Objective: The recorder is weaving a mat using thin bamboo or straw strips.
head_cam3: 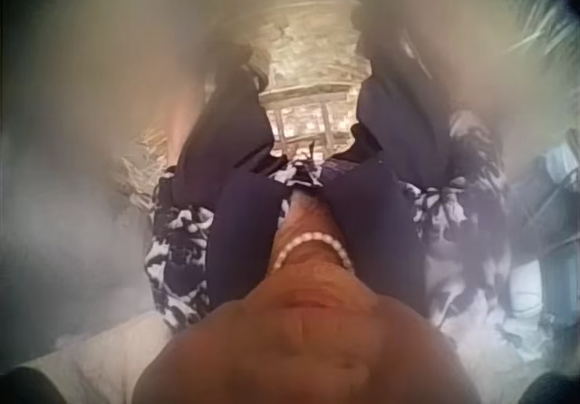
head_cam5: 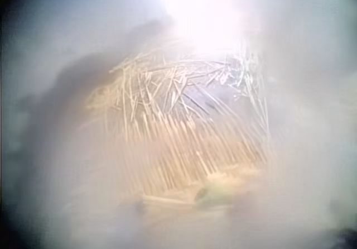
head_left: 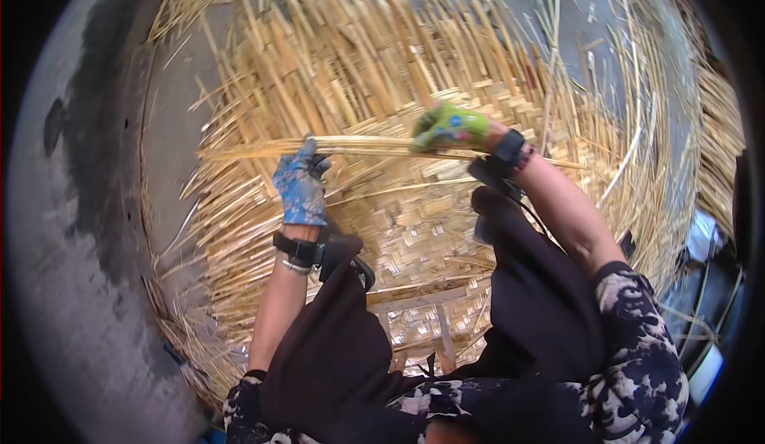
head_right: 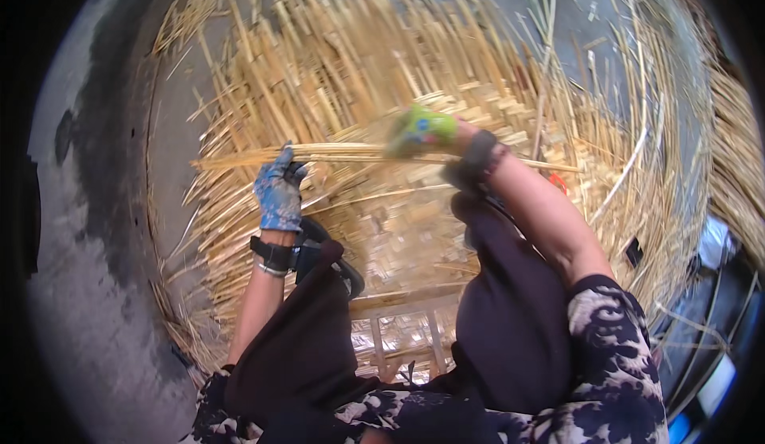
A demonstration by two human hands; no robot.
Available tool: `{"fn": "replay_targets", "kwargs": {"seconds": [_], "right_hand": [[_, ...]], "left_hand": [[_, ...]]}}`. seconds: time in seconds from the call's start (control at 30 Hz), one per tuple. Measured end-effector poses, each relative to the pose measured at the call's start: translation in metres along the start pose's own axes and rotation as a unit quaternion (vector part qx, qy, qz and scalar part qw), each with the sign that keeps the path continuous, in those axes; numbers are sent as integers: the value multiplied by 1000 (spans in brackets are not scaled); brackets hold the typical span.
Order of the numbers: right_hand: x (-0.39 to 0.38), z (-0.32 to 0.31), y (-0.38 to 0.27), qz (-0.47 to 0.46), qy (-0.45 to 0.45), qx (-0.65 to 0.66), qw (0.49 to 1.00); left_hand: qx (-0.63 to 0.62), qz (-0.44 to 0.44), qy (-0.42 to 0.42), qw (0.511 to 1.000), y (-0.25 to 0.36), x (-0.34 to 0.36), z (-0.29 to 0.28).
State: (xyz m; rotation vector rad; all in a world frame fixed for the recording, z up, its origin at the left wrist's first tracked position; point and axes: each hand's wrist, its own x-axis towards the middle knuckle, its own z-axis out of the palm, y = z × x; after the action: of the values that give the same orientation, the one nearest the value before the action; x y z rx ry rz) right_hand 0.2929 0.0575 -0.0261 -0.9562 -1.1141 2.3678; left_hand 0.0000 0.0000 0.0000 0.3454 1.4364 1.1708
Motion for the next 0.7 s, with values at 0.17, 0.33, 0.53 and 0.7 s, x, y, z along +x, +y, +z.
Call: {"fn": "replay_targets", "kwargs": {"seconds": [0.17,0.33,0.53,0.7], "right_hand": [[-9,33,-21,18,51,-260,964],[9,61,-40,33,158,-172,972],[-4,55,-83,-21,185,-226,956],[-54,0,-154,75,69,-203,974]], "left_hand": [[-175,-37,-34,983,10,-18,17],[-3,-16,-50,999,11,-28,37],[14,-94,0,995,-10,-16,-10],[139,-46,68,987,-30,-25,-80]]}}
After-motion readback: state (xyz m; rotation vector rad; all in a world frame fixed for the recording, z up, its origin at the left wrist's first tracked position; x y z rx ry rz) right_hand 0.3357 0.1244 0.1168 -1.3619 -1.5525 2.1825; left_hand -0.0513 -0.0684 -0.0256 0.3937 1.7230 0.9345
